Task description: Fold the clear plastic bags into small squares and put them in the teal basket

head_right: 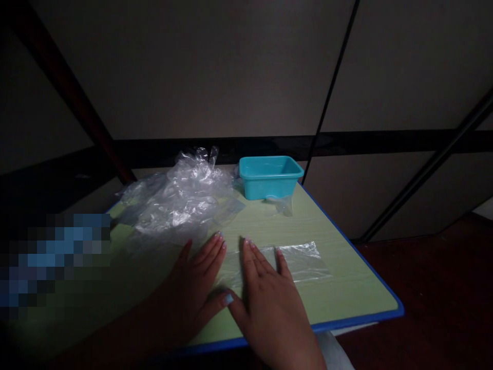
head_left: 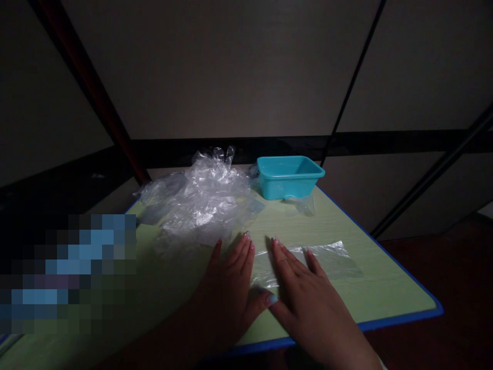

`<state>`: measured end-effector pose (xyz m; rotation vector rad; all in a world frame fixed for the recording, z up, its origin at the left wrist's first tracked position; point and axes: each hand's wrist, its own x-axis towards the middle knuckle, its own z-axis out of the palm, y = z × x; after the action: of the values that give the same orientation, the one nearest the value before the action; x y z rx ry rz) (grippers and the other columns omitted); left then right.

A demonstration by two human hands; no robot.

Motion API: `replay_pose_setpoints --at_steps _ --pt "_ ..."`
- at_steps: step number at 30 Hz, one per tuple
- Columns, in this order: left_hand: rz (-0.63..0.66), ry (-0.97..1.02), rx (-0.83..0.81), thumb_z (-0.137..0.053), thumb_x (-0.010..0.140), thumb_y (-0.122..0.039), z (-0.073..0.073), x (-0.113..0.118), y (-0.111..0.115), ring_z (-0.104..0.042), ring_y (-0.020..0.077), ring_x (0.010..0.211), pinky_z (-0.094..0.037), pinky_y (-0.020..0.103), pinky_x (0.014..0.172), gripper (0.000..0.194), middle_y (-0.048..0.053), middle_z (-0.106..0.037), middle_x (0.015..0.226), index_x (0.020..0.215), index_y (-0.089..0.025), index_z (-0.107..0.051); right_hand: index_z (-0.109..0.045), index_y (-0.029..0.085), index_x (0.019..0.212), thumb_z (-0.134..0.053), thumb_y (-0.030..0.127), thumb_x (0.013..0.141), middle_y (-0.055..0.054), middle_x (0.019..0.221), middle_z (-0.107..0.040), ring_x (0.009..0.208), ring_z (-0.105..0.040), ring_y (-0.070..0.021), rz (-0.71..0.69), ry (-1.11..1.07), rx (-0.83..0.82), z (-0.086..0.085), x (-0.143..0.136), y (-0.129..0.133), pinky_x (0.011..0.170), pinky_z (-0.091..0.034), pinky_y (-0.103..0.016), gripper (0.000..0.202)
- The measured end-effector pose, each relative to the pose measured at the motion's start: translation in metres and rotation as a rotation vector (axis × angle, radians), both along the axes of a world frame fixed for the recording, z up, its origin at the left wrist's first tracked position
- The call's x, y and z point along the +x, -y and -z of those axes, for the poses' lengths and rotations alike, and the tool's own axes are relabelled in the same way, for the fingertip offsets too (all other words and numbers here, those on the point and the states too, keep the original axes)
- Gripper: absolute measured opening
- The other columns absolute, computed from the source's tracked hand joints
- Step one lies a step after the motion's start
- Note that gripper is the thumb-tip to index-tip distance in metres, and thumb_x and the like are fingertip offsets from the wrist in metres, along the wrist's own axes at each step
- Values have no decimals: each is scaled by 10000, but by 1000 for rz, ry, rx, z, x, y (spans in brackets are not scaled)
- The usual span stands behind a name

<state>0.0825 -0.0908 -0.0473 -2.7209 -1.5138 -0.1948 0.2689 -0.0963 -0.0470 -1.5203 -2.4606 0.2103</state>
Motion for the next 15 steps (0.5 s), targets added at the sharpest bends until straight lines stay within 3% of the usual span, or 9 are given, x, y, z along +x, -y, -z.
replay_pose_setpoints --at_steps 6,15 --pt "-55 -60 23 -283 936 -569 3 -14 4 -155 284 1405 -40 602 1093 674 152 -185 1513 1434 -116 -310 -50 169 1489 -423 450 882 -77 1488 -280 1373 -254 -202 2 -32 10 1 0 0 1127 -130 -550 767" --pt "-144 -78 63 -308 944 -505 8 -25 10 -114 313 1408 -97 632 1065 635 169 -172 1514 1437 -104 -301 -91 185 1486 -412 448 895 -58 1496 -268 1370 -264 -198 -1 -36 -3 -1 0 0 1127 -126 -552 723"
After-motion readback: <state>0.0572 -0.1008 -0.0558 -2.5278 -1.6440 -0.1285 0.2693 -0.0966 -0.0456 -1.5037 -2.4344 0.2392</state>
